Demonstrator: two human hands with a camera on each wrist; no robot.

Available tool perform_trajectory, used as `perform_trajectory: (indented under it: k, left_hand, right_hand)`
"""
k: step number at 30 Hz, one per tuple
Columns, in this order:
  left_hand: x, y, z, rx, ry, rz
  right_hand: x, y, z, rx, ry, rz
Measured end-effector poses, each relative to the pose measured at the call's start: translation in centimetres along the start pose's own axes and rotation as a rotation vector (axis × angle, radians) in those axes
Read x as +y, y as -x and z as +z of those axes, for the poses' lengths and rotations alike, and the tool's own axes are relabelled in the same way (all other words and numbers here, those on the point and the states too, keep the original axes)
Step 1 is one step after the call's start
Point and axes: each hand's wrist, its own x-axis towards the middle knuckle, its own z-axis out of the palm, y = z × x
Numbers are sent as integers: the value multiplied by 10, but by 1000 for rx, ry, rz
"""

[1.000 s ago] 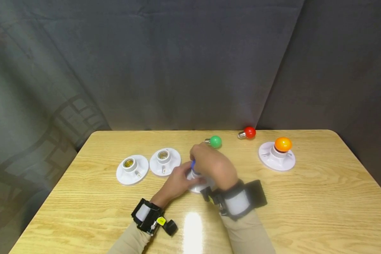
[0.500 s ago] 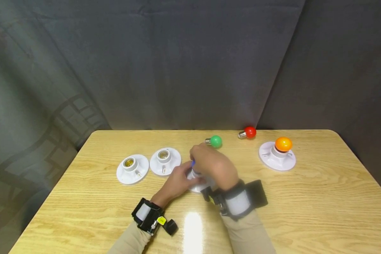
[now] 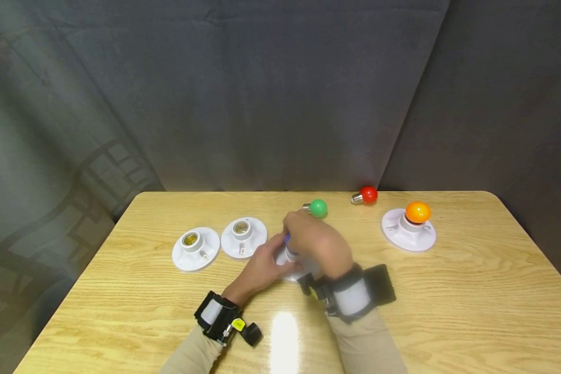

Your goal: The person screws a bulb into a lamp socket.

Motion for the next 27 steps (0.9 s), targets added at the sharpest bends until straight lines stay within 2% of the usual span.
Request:
perform_trajectory:
  k: [5, 9, 14, 19, 27]
  left_hand:
    - [3, -1, -1, 1, -30, 26]
    - [5, -1, -1, 4, -19, 22]
    - [4, -1, 0, -1, 10, -30]
    - [4, 1, 0, -18, -34, -91]
    - [2, 2, -1, -4, -62, -60]
  right_hand:
    - [3, 1, -3, -5, -2, 22]
    - [6, 3, -6, -13, -10, 48]
    - [13, 6, -10, -9, -10, 73]
    - [21, 9, -15, -39, -16, 136]
    - [40, 11, -20, -20, -25, 153]
